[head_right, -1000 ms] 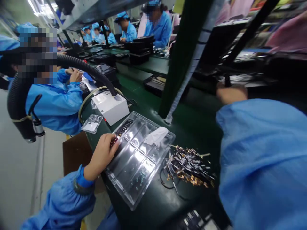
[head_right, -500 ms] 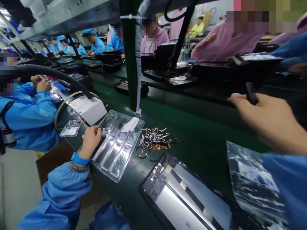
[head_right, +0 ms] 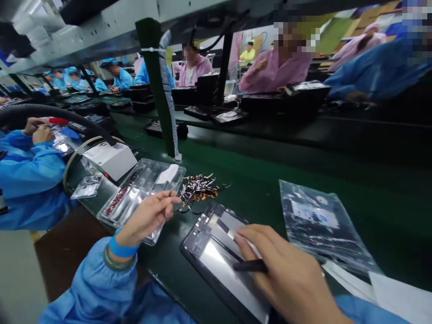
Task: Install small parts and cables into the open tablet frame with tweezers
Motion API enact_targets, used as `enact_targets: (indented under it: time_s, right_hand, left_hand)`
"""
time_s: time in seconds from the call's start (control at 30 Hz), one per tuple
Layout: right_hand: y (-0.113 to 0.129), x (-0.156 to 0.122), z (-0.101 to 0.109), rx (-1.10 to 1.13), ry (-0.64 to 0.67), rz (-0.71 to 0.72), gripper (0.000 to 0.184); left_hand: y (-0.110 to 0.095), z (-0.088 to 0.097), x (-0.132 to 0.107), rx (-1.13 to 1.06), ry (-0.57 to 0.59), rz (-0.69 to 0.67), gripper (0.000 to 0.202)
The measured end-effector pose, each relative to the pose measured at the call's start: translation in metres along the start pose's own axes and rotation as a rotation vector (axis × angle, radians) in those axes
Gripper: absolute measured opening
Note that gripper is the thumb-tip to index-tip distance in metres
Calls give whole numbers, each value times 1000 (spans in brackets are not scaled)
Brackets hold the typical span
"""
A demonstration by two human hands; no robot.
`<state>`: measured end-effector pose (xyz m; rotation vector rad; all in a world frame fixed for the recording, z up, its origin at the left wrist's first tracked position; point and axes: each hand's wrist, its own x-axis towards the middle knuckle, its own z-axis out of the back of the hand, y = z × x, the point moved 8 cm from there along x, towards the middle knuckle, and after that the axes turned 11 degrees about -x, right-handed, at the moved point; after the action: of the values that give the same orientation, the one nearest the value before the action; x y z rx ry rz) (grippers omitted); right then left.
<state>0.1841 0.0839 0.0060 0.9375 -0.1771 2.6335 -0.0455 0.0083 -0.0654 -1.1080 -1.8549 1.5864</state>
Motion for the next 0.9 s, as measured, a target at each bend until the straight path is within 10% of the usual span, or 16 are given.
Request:
enact_targets:
  time_s: [0.13, 0.3, 0.47, 0.73, 0.83, 0.9]
  right_hand:
    - [28, 13, 0, 9, -93, 117, 13]
    - [35, 18, -15, -86, -109, 142, 19]
    - [35, 7, -21, -94, -62, 152, 22]
    - [32, -14, -4, 92, -19, -48, 22]
    - [47, -18, -4, 85, 73, 36, 23]
    - [32, -22, 5, 215, 88, -26, 13]
  left_hand:
    - [22, -61, -20, -130, 198, 86, 31]
    - [25, -93, -35, 124, 283, -74, 22]
    - [15, -96, -51, 583, 270, -359, 18]
    - [44, -86, -49, -363, 235, 240, 25]
    - [45, -85, -62, -387, 273, 352, 29]
    - [40, -51, -65, -318, 117, 347, 32]
